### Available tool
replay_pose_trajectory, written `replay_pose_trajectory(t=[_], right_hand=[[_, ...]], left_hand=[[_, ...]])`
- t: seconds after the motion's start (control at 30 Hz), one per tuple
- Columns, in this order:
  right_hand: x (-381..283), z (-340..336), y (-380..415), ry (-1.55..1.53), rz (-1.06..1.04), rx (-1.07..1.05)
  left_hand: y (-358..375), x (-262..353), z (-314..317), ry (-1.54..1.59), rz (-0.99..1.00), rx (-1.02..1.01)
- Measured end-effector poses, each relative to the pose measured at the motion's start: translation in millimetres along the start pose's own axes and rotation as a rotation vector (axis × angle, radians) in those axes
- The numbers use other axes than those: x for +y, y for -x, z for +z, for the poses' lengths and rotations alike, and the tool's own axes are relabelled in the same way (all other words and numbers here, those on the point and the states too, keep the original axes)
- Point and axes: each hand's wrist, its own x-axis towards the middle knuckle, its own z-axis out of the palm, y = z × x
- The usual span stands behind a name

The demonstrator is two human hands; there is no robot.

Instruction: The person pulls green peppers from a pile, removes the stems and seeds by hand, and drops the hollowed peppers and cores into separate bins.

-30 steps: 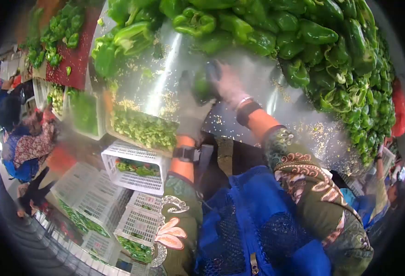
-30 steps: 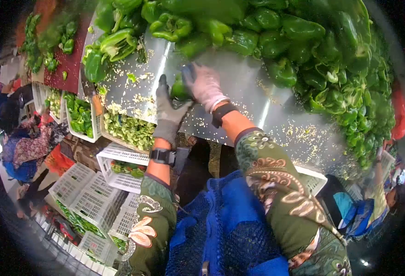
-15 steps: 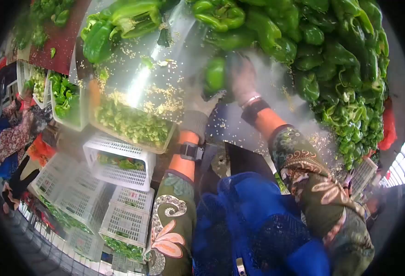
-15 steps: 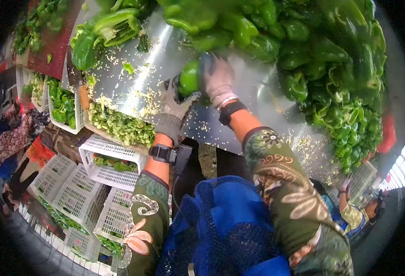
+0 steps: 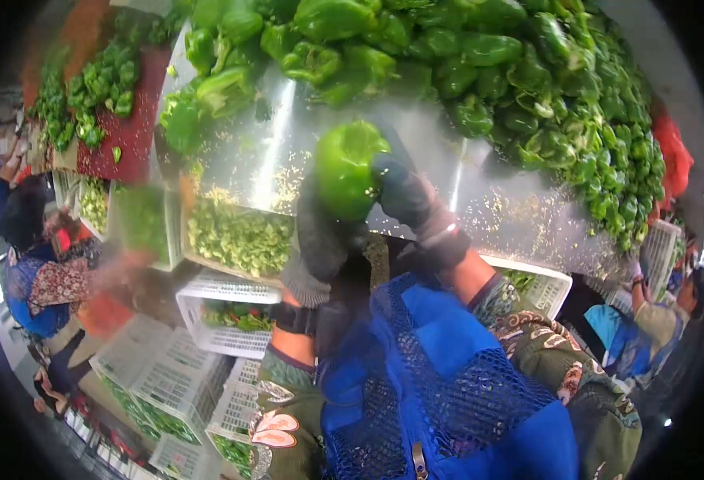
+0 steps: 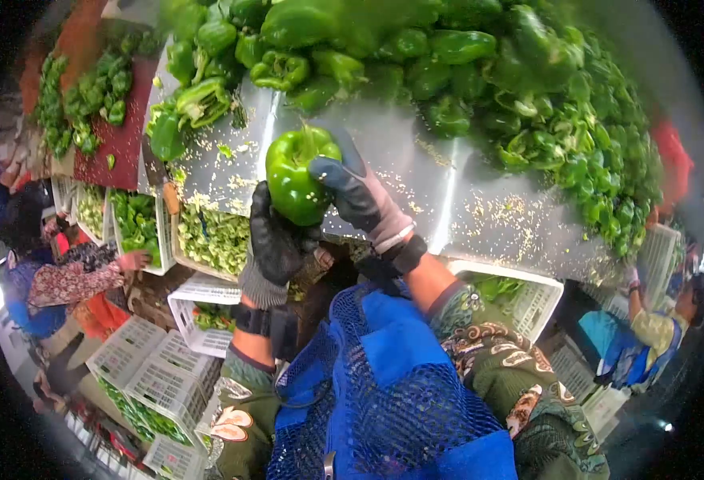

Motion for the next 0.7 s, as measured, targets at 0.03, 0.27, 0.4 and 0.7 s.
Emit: replay_pose_trajectory(t=[0.03,0.27,0.4,0.7], right_hand=[[-0.3,1.7,9.2,-0.070,0.030,0.026],[-36.5,72.9,75.0,0.143,-0.095,0.097],[-47.8,100.9,117.0,-0.099,0.042,-0.090],[-25.6,125.3,150.1,0.007,0.073,-0.029]], left_hand=[[18.5,2.1,18.7,-0.102,0.084,0.024],[79.5,26.8,47.3,-1.142,0.814,-0.177],[112.8,32.4,49.7,-1.374,1.060,-0.274],[119.7,31.3,29.5,-0.815,0.759,-0.189]])
